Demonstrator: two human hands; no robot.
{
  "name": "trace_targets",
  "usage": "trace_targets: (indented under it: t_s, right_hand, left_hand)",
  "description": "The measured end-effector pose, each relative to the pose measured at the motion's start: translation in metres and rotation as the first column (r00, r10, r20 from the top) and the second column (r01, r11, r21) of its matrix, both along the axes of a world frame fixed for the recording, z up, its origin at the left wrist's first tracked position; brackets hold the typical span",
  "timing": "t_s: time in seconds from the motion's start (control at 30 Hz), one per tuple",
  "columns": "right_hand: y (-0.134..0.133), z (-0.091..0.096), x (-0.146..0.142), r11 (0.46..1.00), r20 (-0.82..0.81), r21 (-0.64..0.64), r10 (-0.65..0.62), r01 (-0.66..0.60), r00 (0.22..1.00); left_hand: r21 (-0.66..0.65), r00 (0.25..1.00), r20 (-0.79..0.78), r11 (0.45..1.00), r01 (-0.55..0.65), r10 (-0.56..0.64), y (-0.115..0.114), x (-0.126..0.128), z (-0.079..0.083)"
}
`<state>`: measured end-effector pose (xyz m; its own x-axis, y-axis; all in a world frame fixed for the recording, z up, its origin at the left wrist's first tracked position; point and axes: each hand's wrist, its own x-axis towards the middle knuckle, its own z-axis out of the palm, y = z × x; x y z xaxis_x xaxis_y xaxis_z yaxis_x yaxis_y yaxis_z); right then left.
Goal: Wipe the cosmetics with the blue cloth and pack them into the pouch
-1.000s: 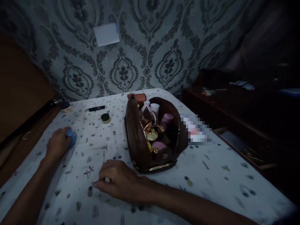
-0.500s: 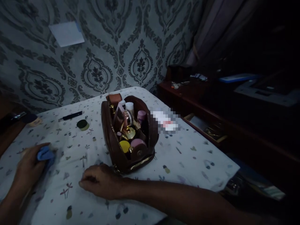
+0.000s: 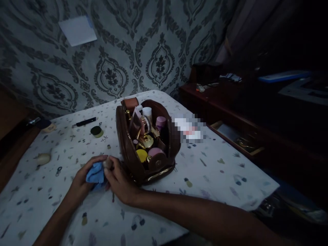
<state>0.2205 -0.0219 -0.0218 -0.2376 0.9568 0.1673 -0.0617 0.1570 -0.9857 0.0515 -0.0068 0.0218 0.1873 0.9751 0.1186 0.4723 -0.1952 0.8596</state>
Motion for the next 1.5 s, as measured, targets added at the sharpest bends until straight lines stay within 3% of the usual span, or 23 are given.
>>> trace_targets:
  t_s: [0.13,0.4,0.53,0.73,1.23,1.5]
  right_hand:
    - [0.0,0.002,0.0,0.997,-0.065,-0.065,0.023,-0.027,0.998]
    - [0.0,0.005,-0.002,0.96,-0.283,-0.188,0.149,-0.207,0.948]
    - [-0.002,0.006,-0.001,0.96,-0.278,-0.179,0.16,-0.215,0.947]
    - [0.0,0.006,-0.002,0.986,-0.197,-0.106,0.109,-0.131,0.974]
    - [0.0,0.006,-0.003,0.957,-0.372,-0.119,0.205,-0.265,0.906]
    - [0.002,0.011,-0.002,0.931,-0.399,-0.189,0.219,-0.313,0.89]
  left_hand:
    - [-0.046,0.994,0.086,0.997,-0.056,0.06,-0.007,-0.001,-0.003]
    - [-0.087,0.966,0.252,0.996,-0.035,0.056,-0.011,-0.003,-0.013]
    - [-0.15,0.94,0.316,0.985,-0.084,0.128,-0.012,0.0,-0.014]
    - [-0.189,0.931,0.316,0.974,-0.125,0.181,-0.009,0.0,-0.017]
    - [-0.3,0.822,0.506,0.947,-0.118,0.262,-0.007,0.009,-0.007]
    - [-0.195,0.904,0.393,0.976,-0.097,0.169,-0.011,0.005,-0.01]
